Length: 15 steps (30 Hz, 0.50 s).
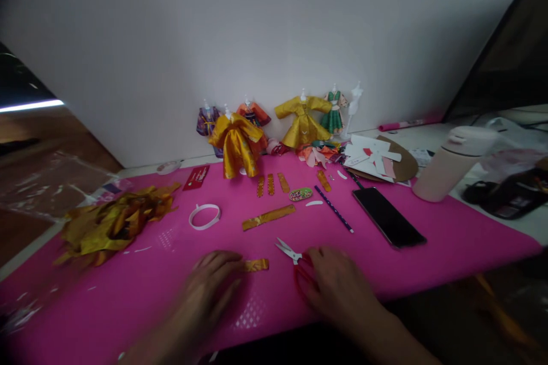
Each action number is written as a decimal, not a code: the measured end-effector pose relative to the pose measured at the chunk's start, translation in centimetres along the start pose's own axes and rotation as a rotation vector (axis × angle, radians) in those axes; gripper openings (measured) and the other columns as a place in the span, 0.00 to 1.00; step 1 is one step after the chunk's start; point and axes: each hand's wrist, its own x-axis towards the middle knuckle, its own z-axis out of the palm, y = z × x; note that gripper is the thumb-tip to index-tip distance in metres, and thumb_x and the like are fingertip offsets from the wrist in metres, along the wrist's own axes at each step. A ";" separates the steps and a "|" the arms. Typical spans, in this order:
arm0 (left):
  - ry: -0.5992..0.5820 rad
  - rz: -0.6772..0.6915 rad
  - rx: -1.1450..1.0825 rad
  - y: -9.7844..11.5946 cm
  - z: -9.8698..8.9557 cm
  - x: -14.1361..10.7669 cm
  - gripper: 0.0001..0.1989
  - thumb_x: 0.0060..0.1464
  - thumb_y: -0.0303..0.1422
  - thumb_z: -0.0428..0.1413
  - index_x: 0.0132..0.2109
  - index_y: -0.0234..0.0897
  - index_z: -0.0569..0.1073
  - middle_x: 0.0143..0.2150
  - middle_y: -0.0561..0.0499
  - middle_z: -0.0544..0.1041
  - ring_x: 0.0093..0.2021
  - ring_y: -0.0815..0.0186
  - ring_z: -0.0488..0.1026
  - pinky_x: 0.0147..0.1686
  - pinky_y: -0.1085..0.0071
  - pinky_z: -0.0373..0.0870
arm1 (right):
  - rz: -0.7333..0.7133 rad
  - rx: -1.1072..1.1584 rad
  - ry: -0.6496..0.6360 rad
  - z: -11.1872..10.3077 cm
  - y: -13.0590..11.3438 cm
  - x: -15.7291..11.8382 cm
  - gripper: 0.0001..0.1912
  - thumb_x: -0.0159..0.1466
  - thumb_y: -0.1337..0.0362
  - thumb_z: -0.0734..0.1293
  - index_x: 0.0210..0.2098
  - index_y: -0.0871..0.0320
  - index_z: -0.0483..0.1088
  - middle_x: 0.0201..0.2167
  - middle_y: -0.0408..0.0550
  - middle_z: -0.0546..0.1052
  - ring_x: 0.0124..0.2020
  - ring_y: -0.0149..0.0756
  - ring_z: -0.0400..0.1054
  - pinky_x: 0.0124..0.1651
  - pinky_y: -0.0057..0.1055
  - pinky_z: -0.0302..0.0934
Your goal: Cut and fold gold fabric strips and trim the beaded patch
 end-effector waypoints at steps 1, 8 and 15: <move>-0.008 0.007 0.004 0.0 0.3 0.2 0.13 0.66 0.29 0.47 0.49 0.39 0.75 0.46 0.43 0.82 0.46 0.55 0.78 0.47 0.52 0.76 | 0.014 0.015 -0.006 -0.3 0.3 -0.5 0.11 0.64 0.66 0.63 0.45 0.57 0.74 0.37 0.52 0.78 0.37 0.45 0.74 0.41 0.41 0.67; -0.060 0.049 0.004 2.4 1.4 1.8 0.14 0.62 0.27 0.52 0.54 0.38 0.75 0.54 0.43 0.81 0.53 0.49 0.78 0.55 0.40 0.73 | 0.296 0.308 -0.099 -3.5 2.0 -4.9 0.21 0.57 0.66 0.65 0.50 0.54 0.75 0.47 0.51 0.81 0.46 0.46 0.76 0.50 0.40 0.69; 0.080 0.215 -0.022 5.6 0.3 1.3 0.19 0.60 0.22 0.48 0.56 0.37 0.70 0.51 0.45 0.81 0.52 0.56 0.78 0.51 0.54 0.79 | 0.829 1.547 -0.012 -4.5 4.7 -14.1 0.21 0.54 0.56 0.74 0.48 0.49 0.79 0.49 0.52 0.81 0.51 0.53 0.76 0.52 0.44 0.70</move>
